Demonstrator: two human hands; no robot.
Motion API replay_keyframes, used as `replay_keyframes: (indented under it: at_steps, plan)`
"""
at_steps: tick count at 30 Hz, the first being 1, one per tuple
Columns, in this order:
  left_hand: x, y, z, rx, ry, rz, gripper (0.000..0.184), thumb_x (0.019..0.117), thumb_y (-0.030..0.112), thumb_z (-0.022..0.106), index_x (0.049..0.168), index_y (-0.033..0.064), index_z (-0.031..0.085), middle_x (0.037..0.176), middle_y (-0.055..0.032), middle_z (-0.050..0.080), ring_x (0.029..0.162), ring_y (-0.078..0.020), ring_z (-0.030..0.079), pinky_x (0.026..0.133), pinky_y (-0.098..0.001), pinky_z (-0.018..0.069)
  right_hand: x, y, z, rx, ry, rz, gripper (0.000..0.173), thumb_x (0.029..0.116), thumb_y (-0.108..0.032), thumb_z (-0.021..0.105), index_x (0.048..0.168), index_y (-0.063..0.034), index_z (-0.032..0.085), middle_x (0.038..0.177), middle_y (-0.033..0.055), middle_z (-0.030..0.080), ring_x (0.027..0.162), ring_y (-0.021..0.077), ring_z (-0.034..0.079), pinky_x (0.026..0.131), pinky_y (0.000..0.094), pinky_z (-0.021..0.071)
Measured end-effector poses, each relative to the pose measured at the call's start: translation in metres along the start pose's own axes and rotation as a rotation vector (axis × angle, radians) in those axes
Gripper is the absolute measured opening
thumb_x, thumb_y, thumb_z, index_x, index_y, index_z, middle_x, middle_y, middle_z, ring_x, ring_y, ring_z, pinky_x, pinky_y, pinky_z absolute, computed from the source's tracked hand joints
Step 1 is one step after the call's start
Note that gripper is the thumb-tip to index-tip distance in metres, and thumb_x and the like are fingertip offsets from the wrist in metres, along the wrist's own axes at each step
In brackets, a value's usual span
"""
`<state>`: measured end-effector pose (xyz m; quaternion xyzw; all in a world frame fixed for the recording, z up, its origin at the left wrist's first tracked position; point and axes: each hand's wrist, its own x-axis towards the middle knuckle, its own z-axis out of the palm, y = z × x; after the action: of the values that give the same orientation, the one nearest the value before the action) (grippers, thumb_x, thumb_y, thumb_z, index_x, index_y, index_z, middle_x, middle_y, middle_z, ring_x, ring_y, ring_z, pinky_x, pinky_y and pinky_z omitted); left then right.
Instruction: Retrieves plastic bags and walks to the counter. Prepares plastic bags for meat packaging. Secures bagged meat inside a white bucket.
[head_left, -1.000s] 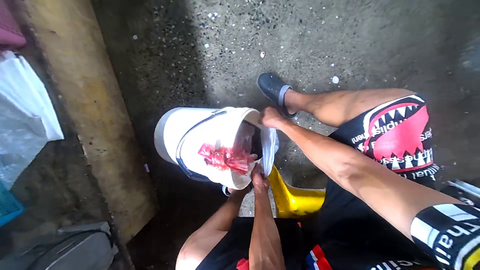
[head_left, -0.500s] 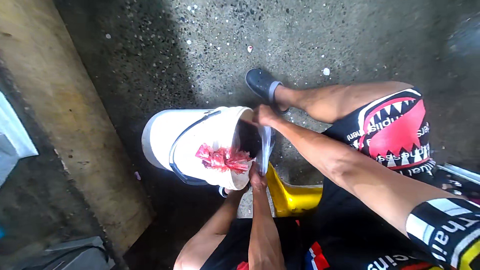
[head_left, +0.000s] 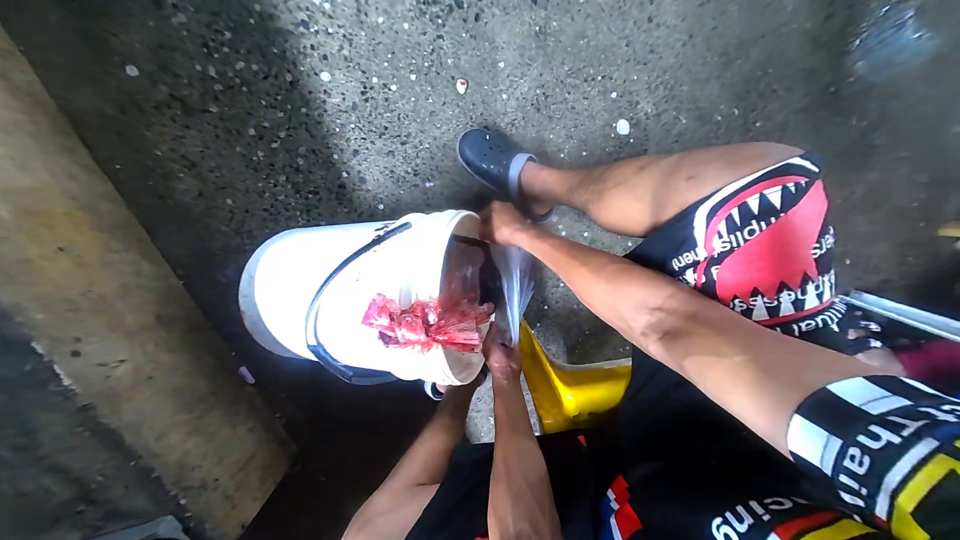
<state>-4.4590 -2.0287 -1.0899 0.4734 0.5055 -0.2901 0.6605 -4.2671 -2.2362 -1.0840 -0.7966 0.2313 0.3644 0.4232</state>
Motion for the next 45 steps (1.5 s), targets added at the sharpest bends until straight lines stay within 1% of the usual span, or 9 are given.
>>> replay_keyframes:
  at_steps: [4, 7, 11, 15, 19, 24, 28, 36, 45]
  plan:
    - [0.001, 0.001, -0.001, -0.017, -0.010, -0.016, 0.026, 0.1074, 0.023, 0.042, 0.114, 0.0048, 0.060, 0.097, -0.0092, 0.065, 0.088, -0.0198, 0.064, 0.079, -0.0401, 0.0564, -0.005, -0.004, -0.004, 0.031, -0.025, 0.014, 0.024, 0.0921, -0.019, 0.071, 0.110, -0.0027, 0.073, 0.116, 0.0218, 0.069, 0.114, 0.0382, 0.065, 0.097, 0.0607, 0.0507]
    - [-0.001, 0.000, -0.002, -0.015, -0.030, 0.004, 0.025, 0.1084, 0.024, 0.038, 0.102, 0.0095, 0.057, 0.081, -0.0029, 0.060, 0.074, -0.0153, 0.061, 0.071, -0.0349, 0.0559, -0.005, -0.003, -0.003, -0.002, -0.015, 0.013, 0.025, 0.0907, -0.021, 0.071, 0.108, -0.0035, 0.073, 0.114, 0.0213, 0.069, 0.111, 0.0383, 0.065, 0.093, 0.0619, 0.0520]
    - [0.002, 0.000, -0.004, -0.038, -0.050, 0.008, 0.024, 0.1088, 0.023, 0.038, 0.103, 0.0092, 0.057, 0.081, -0.0030, 0.059, 0.072, -0.0153, 0.060, 0.071, -0.0341, 0.0557, 0.000, 0.000, -0.001, -0.010, -0.007, 0.004, 0.025, 0.0905, -0.022, 0.071, 0.108, -0.0040, 0.074, 0.114, 0.0205, 0.069, 0.110, 0.0377, 0.066, 0.093, 0.0612, 0.0526]
    - [0.001, 0.000, -0.002, -0.012, -0.039, 0.003, 0.022, 0.1080, 0.022, 0.040, 0.097, 0.0107, 0.056, 0.078, -0.0017, 0.057, 0.068, -0.0149, 0.059, 0.068, -0.0339, 0.0558, -0.001, -0.001, -0.004, 0.004, -0.024, 0.026, 0.022, 0.0900, -0.021, 0.071, 0.105, -0.0042, 0.074, 0.111, 0.0195, 0.070, 0.108, 0.0367, 0.067, 0.090, 0.0608, 0.0531]
    - [0.002, 0.000, -0.002, -0.001, -0.026, 0.001, 0.022, 0.1083, 0.022, 0.040, 0.103, 0.0088, 0.057, 0.085, -0.0049, 0.060, 0.075, -0.0170, 0.061, 0.073, -0.0367, 0.0562, 0.001, 0.004, -0.003, 0.012, -0.036, 0.022, 0.024, 0.0916, -0.022, 0.070, 0.107, -0.0048, 0.074, 0.114, 0.0199, 0.070, 0.111, 0.0373, 0.066, 0.093, 0.0613, 0.0519]
    - [0.002, -0.001, -0.001, -0.006, -0.023, -0.005, 0.024, 0.1076, 0.022, 0.041, 0.113, 0.0063, 0.058, 0.096, -0.0081, 0.063, 0.089, -0.0203, 0.063, 0.081, -0.0412, 0.0561, 0.002, 0.004, -0.002, 0.031, -0.016, 0.033, 0.021, 0.0909, -0.021, 0.070, 0.104, -0.0050, 0.075, 0.110, 0.0190, 0.071, 0.108, 0.0364, 0.067, 0.091, 0.0608, 0.0528]
    - [0.002, -0.001, -0.001, -0.015, -0.015, 0.003, 0.023, 0.1073, 0.022, 0.041, 0.109, 0.0064, 0.057, 0.094, -0.0081, 0.063, 0.086, -0.0211, 0.063, 0.080, -0.0425, 0.0564, 0.003, 0.005, -0.001, 0.020, -0.013, 0.032, 0.022, 0.0913, -0.022, 0.070, 0.105, -0.0052, 0.074, 0.111, 0.0190, 0.071, 0.108, 0.0363, 0.067, 0.091, 0.0606, 0.0533]
    - [-0.001, 0.002, 0.001, -0.032, -0.013, -0.023, 0.027, 0.1072, 0.021, 0.040, 0.122, 0.0038, 0.055, 0.109, -0.0120, 0.064, 0.100, -0.0242, 0.064, 0.088, -0.0455, 0.0555, 0.003, 0.005, -0.001, 0.026, -0.023, 0.053, 0.023, 0.0902, -0.021, 0.071, 0.106, -0.0053, 0.074, 0.111, 0.0190, 0.070, 0.108, 0.0363, 0.067, 0.091, 0.0613, 0.0531]
    - [0.000, 0.001, 0.001, -0.030, 0.002, -0.037, 0.023, 0.1059, 0.021, 0.042, 0.116, 0.0056, 0.055, 0.102, -0.0097, 0.062, 0.094, -0.0227, 0.063, 0.085, -0.0450, 0.0554, 0.005, 0.006, -0.002, 0.029, -0.016, 0.048, 0.022, 0.0898, -0.021, 0.072, 0.104, -0.0049, 0.074, 0.108, 0.0187, 0.071, 0.106, 0.0362, 0.067, 0.089, 0.0614, 0.0535]
